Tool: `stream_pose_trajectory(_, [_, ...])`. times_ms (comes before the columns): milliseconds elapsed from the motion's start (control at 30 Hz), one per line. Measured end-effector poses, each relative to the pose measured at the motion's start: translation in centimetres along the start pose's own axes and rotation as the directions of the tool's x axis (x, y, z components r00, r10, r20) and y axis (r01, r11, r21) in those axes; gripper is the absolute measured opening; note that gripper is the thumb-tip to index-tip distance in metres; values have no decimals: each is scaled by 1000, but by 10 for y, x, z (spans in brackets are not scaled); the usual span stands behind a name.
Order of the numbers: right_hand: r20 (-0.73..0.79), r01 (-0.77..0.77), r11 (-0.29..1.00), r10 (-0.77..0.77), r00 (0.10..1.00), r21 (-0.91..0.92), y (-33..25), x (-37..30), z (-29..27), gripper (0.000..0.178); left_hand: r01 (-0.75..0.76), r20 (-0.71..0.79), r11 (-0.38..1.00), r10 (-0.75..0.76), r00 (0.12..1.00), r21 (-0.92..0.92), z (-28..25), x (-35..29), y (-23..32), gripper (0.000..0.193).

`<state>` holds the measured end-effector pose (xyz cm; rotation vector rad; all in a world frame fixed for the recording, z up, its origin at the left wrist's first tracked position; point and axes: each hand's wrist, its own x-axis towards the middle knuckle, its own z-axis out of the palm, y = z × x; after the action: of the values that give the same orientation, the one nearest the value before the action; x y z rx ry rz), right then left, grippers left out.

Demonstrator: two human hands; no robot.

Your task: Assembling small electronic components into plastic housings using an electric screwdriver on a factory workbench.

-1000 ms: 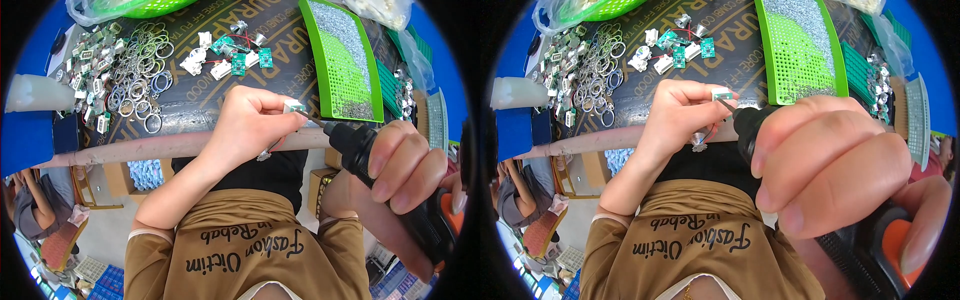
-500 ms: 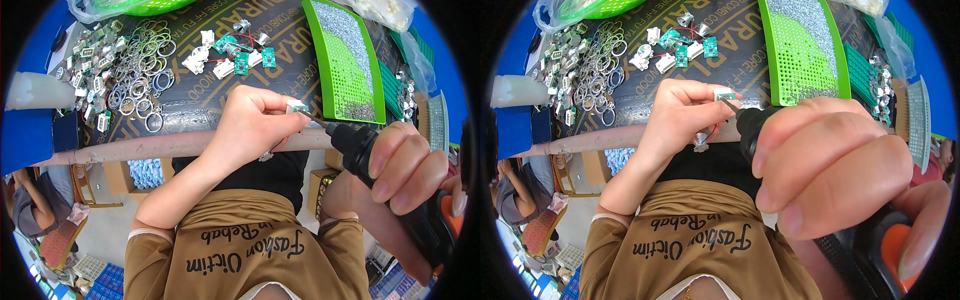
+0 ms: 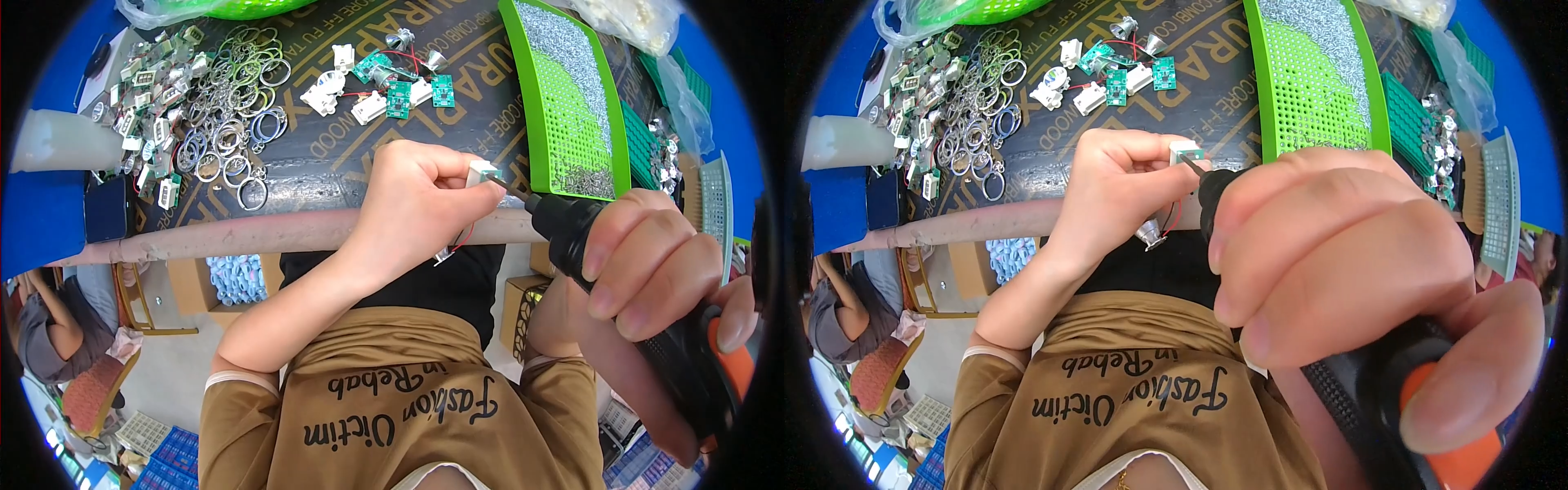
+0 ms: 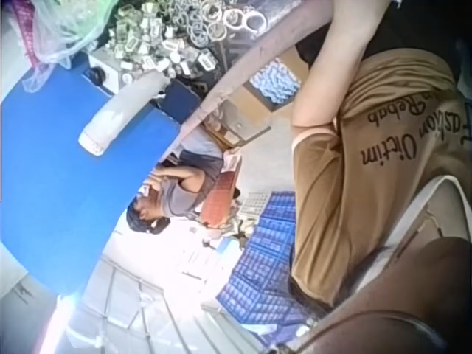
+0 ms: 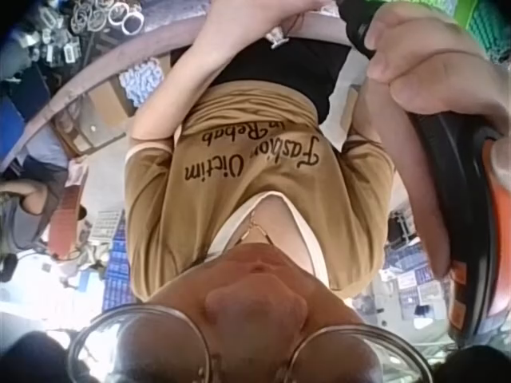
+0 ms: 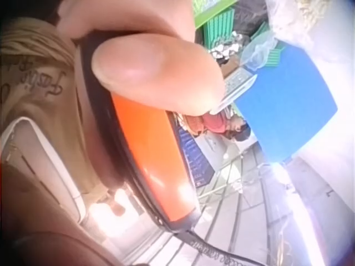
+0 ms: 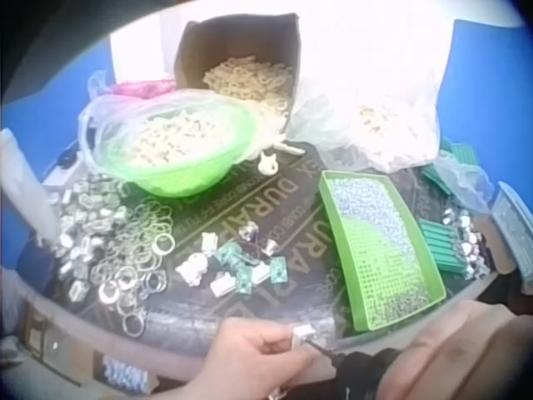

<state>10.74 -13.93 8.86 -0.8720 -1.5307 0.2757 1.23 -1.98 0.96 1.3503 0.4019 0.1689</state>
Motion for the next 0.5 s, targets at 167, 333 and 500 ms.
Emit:
stream_pose_trajectory(167, [-110,108,991,-116,987,-83,9,-4,10,80,-39,2,998,39,999,42,0,0,-1,10])
stream_pose_trajectory(333, [-58,12,1000,-11,998,19,2,-1,1,79,-16,3,999,16,1000,28,-1,0,1,10])
stream_pose_trajectory(500, [31,-83,996,82,996,31,-10,6,-8,80,20,39,998,-22,999,60,-1,-1,-2,13])
